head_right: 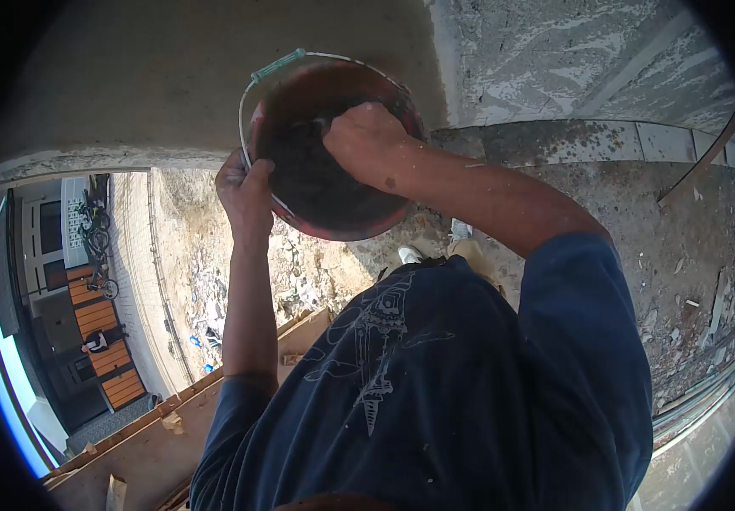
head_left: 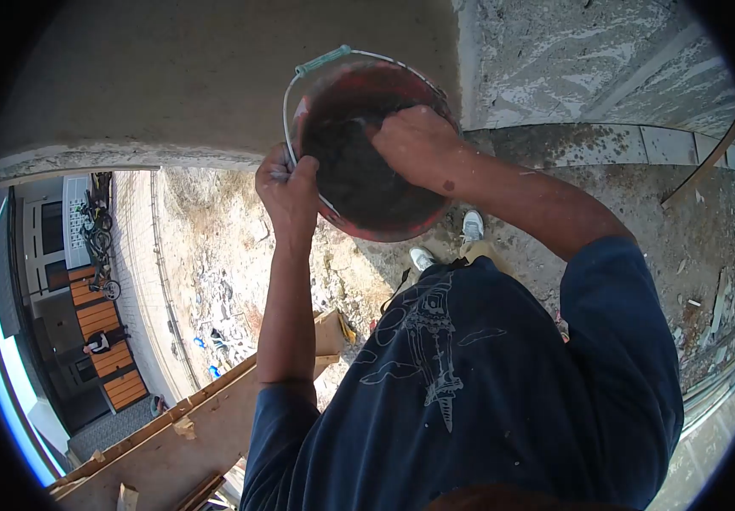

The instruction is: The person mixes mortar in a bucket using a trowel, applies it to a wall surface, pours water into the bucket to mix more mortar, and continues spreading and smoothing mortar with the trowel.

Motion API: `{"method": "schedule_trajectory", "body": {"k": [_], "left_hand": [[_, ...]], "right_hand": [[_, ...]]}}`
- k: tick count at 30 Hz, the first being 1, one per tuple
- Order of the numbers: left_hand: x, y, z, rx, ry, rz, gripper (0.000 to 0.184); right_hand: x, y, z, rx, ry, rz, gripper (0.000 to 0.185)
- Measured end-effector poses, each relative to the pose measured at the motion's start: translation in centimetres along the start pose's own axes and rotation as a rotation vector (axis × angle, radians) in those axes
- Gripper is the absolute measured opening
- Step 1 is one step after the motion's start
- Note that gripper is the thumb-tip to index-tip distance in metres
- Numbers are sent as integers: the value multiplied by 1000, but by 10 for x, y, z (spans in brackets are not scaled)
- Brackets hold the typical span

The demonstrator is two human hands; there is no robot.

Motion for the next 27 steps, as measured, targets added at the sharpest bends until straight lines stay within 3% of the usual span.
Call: {"method": "schedule_trajectory", "body": {"k": [3, 6, 7, 10, 13, 16, 20, 21, 22, 24, 25, 27], "left_hand": [[-9, -12, 10, 35, 31, -357, 12], [-9, 2, 9, 89, -27, -382, 28], [-8, 7, 7, 117, -67, -347, 34], [-19, 16, 0, 58, -111, -389, 48], [-13, 32, 3, 48, -26, -506, 54], [-5, 35, -10, 81, -26, -474, 58], [1, 34, -6, 20, -75, -425, 56], [4, 40, -5, 2, -5, -419, 56], [5, 40, -4, -1, -37, -398, 56], [12, 44, -10, -18, -78, -350, 56], [14, 49, -13, -45, -86, -385, 56], [13, 58, -11, -90, -128, -444, 56]], "right_hand": [[24, 36, -15, -16, 261, -60, 25], [3, 52, 10, -178, 198, -81, 27], [-16, 44, 27, 3, 38, 34, 30], [-5, -35, 6, 104, -114, 62, 29], [20, 2, -6, 228, 70, 56, 28], [12, 40, 23, 65, 88, 144, 29], [66, 16, 17, 361, 40, 116, 32], [77, 25, 10, 512, 207, 6, 33], [85, 21, 6, 466, 348, -20, 34], [65, 30, 21, 249, 286, 11, 34], [25, 58, 35, 421, 338, 189, 34], [-20, 38, 37, 573, 63, 336, 37]]}}
Point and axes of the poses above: each hand's wrist, its own z-axis towards the middle knuckle, its own y-axis out of the back of the hand, x = y × z, the point moved 2 cm from there along z, towards the middle knuckle, and after that the axes turned 5 degrees about z, right-handed, at the moved point
